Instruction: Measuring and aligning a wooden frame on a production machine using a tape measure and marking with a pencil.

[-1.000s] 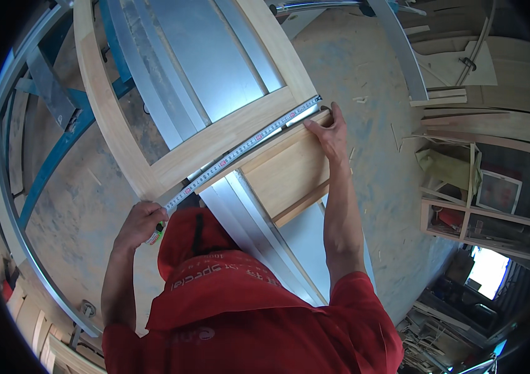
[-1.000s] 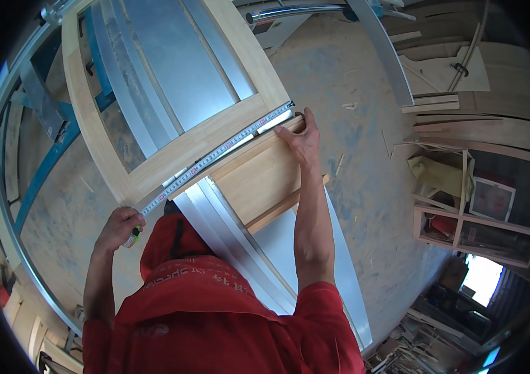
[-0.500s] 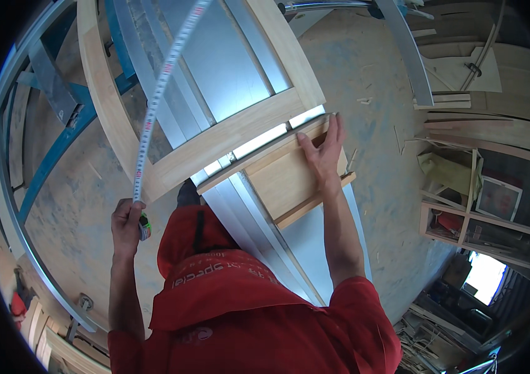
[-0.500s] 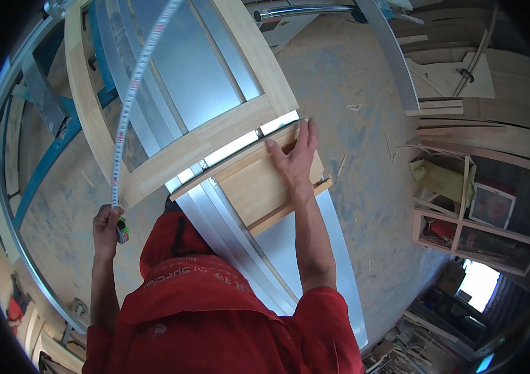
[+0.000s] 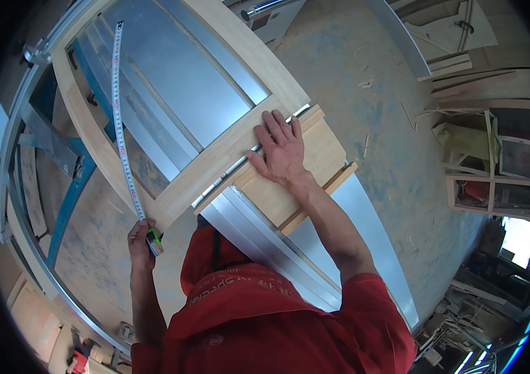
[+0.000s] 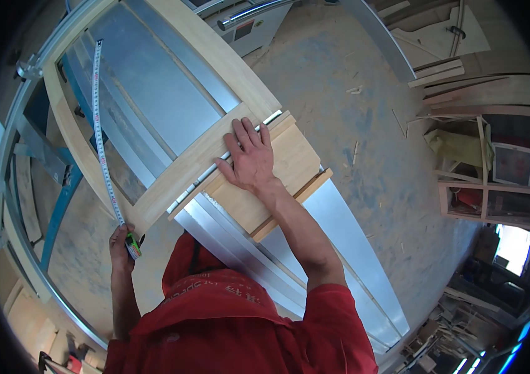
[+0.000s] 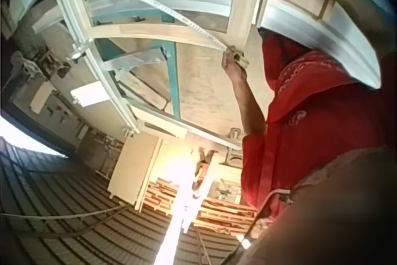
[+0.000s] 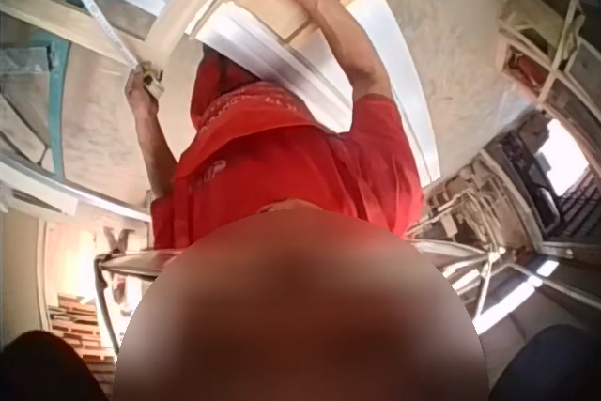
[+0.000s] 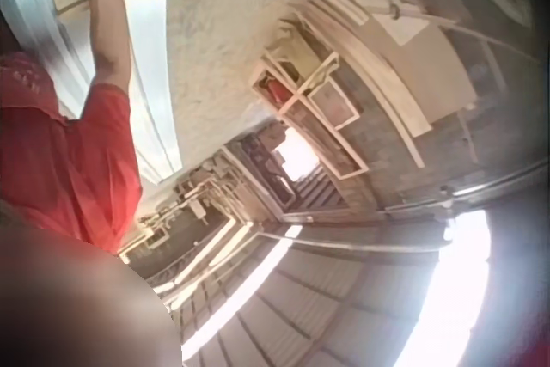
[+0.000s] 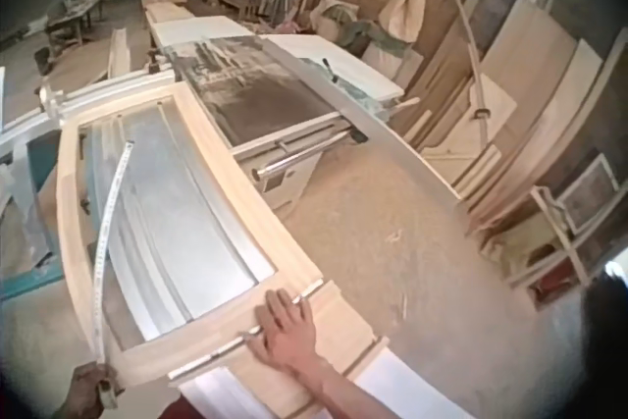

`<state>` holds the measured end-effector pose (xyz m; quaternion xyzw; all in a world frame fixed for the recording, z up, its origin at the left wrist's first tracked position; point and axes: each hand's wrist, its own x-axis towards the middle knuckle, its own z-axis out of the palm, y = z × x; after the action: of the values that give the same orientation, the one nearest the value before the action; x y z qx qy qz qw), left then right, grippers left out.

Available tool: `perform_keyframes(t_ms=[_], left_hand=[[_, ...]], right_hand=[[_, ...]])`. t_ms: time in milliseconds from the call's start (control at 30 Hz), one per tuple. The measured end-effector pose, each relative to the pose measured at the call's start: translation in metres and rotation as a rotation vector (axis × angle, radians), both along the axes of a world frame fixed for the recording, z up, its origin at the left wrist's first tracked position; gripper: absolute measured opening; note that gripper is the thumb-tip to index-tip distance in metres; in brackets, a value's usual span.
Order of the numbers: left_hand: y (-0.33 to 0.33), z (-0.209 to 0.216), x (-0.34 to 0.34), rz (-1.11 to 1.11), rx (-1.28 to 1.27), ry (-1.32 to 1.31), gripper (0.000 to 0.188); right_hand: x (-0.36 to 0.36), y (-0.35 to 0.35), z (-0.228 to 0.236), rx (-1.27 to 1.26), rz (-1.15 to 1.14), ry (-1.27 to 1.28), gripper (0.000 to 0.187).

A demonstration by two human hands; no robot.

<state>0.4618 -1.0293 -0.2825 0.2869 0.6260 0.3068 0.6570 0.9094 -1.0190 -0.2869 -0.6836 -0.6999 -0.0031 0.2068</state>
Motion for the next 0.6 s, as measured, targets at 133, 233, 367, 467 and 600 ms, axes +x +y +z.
perform_keyframes(t_ms=[133,233,367,467,600], left_hand=[[-0.035,0.002,0.011,-0.003,-0.011,0.018,0.026],[0.009,0.058,-0.002,0.016,0.029,0.002,0.024],[-0.045,0.063,-0.003,0.033,0.039,0.032,0.022],[-0.080,0.099,0.005,0.062,-0.044,-0.017,0.024],[-0.084,0.116,-0.033,0.048,-0.014,0.075,0.027]], right_hand=[[0.018,-0.008,-0.001,0.050,0.039,0.030,0.059],[-0.001,0.053,0.041,0.144,0.105,0.098,0.056],[0.001,-0.011,0.080,0.111,0.064,0.067,0.049],[-0.005,-0.051,0.097,0.081,0.063,0.063,0.048],[-0.038,-0.051,0.115,0.098,0.083,0.081,0.048]])
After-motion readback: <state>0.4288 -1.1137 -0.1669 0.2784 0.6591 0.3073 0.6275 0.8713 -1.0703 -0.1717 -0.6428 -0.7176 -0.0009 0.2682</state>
